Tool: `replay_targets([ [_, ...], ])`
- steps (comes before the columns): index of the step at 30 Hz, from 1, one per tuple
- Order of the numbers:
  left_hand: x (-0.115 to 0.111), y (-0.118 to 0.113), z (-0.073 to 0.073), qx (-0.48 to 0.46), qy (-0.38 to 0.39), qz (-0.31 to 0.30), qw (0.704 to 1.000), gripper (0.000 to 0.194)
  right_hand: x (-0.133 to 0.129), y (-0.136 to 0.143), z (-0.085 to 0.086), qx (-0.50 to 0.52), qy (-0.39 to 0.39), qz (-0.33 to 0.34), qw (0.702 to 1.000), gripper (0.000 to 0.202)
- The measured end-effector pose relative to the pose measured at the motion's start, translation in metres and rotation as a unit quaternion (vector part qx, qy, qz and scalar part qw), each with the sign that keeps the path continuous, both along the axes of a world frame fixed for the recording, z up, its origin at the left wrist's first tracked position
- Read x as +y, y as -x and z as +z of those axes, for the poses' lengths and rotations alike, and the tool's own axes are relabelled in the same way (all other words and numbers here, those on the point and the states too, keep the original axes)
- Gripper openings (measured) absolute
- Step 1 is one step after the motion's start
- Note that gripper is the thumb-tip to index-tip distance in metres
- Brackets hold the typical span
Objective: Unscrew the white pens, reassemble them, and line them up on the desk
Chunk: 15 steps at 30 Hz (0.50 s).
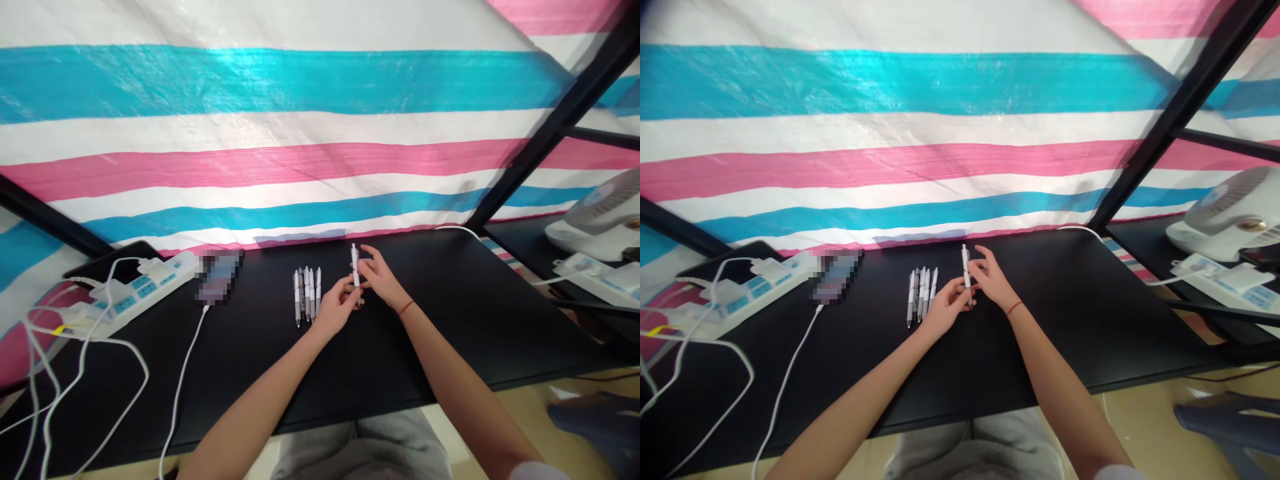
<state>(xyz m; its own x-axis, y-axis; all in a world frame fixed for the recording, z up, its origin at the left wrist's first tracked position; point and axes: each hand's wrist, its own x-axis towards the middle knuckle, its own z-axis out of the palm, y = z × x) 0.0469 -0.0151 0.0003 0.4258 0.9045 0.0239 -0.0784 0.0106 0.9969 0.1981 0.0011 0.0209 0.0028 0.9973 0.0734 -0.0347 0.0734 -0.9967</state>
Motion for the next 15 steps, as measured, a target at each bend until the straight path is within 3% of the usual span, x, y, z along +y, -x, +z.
replay_targets([
  [4,0.003,0.003,0.005,-0.039,-0.042,0.115,0.992,0.032,-0.006,0.004,0.002,-0.090,-0.053,0.032,0.994,0.037],
  [7,0.008,0.009,0.010,-0.041,-0.061,0.167,0.983,0.030,-0.014,0.011,0.008,-0.231,-0.102,0.061,0.966,0.027],
  [10,0.013,0.014,0.013,-0.023,-0.074,0.181,0.980,0.030,-0.019,0.019,0.011,-0.331,-0.118,0.064,0.934,0.022],
  [15,0.017,0.016,0.015,-0.002,-0.081,0.172,0.982,0.035,-0.016,0.022,0.008,-0.435,-0.120,0.030,0.892,0.032],
])
